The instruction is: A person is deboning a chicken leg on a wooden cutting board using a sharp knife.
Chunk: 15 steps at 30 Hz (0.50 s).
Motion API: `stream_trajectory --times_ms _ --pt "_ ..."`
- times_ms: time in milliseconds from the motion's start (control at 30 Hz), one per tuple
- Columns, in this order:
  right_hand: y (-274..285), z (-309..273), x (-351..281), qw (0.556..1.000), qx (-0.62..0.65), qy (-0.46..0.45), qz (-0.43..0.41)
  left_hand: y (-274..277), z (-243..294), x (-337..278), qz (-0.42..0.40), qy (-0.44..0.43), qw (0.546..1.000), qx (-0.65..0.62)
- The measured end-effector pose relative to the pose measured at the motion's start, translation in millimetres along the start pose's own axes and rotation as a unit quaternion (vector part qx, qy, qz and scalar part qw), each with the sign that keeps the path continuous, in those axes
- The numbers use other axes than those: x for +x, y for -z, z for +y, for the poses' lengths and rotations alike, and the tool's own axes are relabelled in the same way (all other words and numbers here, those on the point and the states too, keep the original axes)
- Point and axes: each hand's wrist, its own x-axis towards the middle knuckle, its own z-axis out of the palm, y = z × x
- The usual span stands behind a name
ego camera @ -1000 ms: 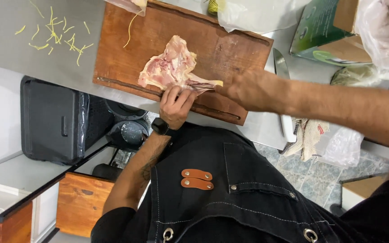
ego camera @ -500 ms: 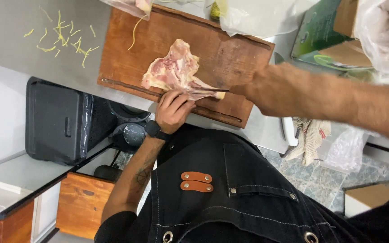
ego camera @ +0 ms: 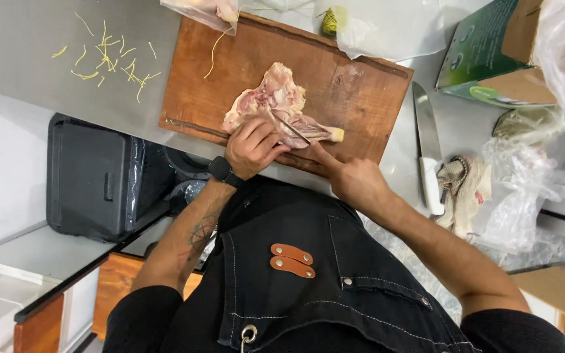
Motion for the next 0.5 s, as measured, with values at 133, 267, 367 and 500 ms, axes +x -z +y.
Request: stream_trajectory --times_ms 133,267,367,500 --pt "4.2 -12.7 2.7 0.997 0.004 -0.070 -0.031 6.6 -7.8 5.4 -0.028 -0.007 1.000 0.013" --pt "36.3 -33.7 2.4 0.992 -0.017 -0.115 -0.041 4.1 -16.3 -1.1 -0.055 -0.004 0.998 0.008" --pt "18.1 -38.5 17.7 0.997 0.013 -0.068 -0.045 5.6 -21.1 -7.9 -0.070 -0.006 0.997 -0.023" --pt "41.3 -50.0 24.1 0.985 0.016 -0.146 -0.091 12.8 -29.4 -0.7 -0.078 -0.033 0.996 -0.041"
